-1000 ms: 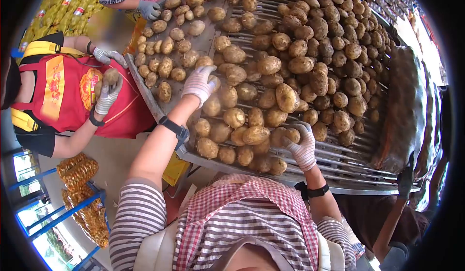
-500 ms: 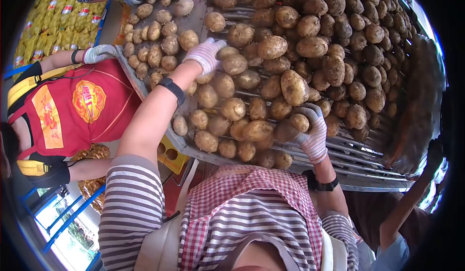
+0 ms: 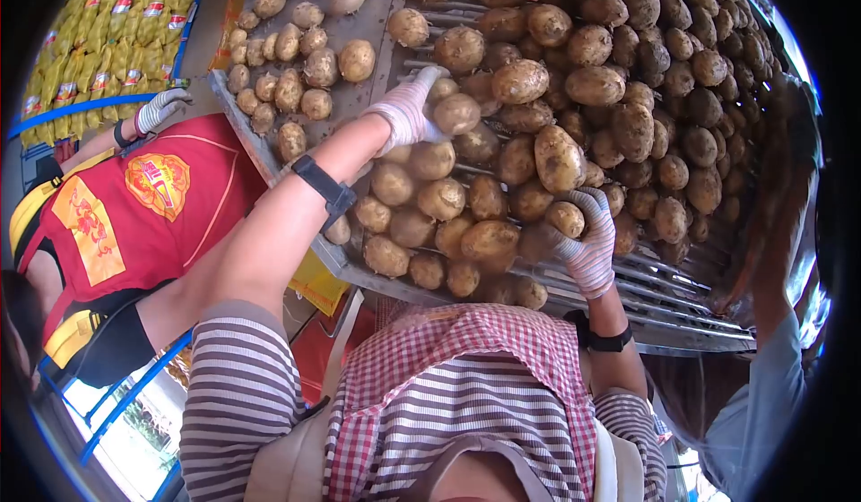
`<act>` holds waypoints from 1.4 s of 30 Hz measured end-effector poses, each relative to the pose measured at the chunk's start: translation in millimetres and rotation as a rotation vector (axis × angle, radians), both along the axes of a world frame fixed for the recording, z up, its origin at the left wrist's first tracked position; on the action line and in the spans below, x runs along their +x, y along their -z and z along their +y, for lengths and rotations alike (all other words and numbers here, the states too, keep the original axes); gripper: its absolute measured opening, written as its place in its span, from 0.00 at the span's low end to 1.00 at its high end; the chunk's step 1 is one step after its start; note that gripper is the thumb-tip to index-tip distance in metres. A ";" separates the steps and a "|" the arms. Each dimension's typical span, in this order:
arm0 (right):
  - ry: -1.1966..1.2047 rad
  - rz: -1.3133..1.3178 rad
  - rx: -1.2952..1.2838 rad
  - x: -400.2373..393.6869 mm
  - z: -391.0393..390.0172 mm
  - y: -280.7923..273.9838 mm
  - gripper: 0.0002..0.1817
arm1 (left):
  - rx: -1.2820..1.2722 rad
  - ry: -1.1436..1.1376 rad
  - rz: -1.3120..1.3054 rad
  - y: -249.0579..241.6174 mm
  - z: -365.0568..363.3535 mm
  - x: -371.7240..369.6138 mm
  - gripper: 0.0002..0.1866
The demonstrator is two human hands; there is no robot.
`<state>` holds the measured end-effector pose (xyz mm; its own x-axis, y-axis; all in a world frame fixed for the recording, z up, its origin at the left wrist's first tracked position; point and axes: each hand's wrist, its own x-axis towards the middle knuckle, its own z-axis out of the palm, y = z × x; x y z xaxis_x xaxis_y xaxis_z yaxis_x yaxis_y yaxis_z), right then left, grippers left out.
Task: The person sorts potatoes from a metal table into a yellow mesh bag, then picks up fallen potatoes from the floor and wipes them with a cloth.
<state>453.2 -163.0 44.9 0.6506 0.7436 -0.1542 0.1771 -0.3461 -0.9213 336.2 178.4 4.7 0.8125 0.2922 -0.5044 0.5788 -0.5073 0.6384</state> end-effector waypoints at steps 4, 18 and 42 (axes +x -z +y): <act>-0.008 -0.048 -0.006 1.0 3.4 0.5 0.25 | 0.104 -0.144 -0.015 1.1 -28.1 10.9 0.52; 0.194 0.750 0.531 -19.5 34.9 -48.6 0.29 | -1.519 -0.591 -0.563 -55.8 -63.5 -51.0 0.38; -0.866 -0.444 0.534 -236.8 100.2 -112.0 0.31 | -1.304 -0.773 -0.923 -62.6 -209.0 -287.6 0.42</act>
